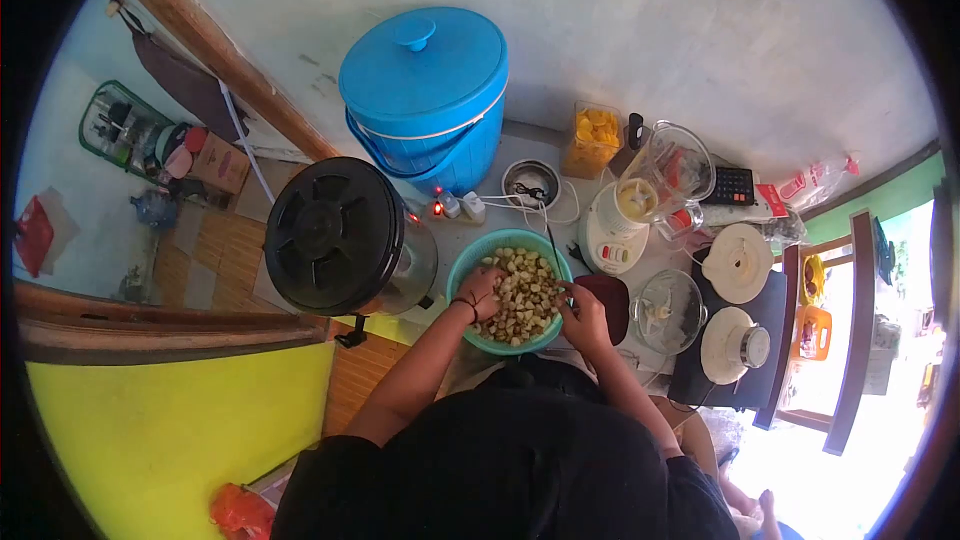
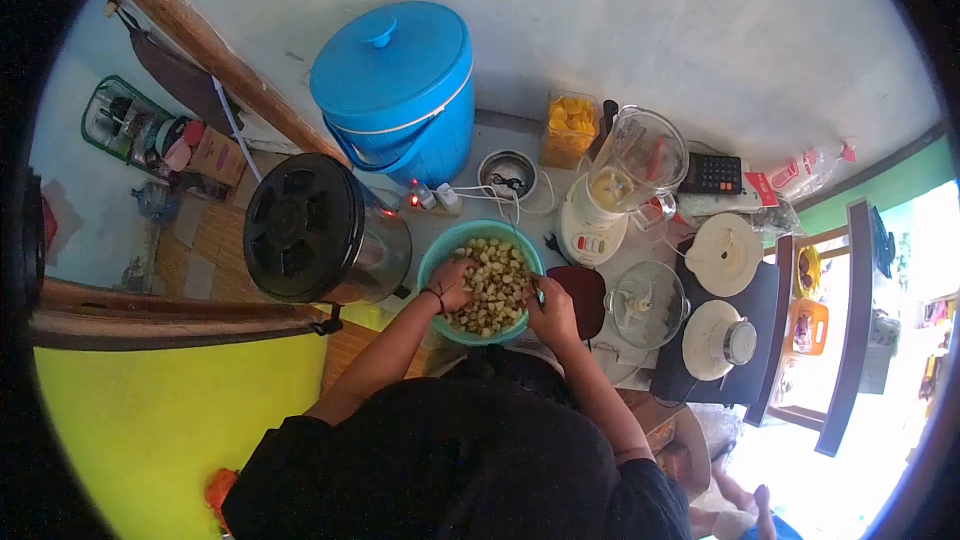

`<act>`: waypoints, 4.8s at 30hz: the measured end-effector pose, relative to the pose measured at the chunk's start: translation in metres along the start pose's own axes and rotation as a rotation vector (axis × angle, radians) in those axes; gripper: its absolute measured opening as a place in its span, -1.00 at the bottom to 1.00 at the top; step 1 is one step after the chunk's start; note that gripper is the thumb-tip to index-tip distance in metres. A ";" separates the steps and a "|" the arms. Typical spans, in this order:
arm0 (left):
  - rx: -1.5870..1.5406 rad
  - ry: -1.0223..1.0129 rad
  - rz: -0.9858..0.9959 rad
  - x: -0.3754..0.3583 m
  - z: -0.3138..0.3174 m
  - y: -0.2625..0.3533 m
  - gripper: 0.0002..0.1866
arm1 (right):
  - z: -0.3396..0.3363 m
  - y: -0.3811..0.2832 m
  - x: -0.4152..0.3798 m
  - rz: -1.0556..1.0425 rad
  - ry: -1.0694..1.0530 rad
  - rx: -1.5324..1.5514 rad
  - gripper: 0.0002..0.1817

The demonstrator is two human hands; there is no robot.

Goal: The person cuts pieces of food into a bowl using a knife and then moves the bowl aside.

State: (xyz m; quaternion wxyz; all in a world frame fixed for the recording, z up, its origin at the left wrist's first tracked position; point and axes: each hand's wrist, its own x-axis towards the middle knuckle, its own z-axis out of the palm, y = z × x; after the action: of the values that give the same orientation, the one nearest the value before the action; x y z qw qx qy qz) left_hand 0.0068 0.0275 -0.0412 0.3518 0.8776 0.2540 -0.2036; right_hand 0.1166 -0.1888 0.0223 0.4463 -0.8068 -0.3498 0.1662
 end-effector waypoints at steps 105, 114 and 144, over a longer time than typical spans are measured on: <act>-1.825 0.180 0.167 -0.060 0.028 0.059 -0.86 | -0.005 -0.072 -0.007 0.017 -0.287 -0.075 -0.52; -1.506 0.039 0.034 -0.065 0.044 0.042 -0.80 | 0.013 -0.048 -0.015 0.018 -0.263 -0.156 -0.70; -0.036 0.206 0.224 -0.018 0.026 -0.006 -0.59 | -0.004 -0.045 -0.004 0.156 -0.045 0.053 -0.59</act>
State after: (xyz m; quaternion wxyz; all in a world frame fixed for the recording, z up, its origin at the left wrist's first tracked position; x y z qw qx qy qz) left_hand -0.0159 0.0073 -0.0520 0.3601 0.9102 0.1931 -0.0674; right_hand 0.0976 -0.1785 0.0621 0.4454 -0.8155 -0.2909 0.2278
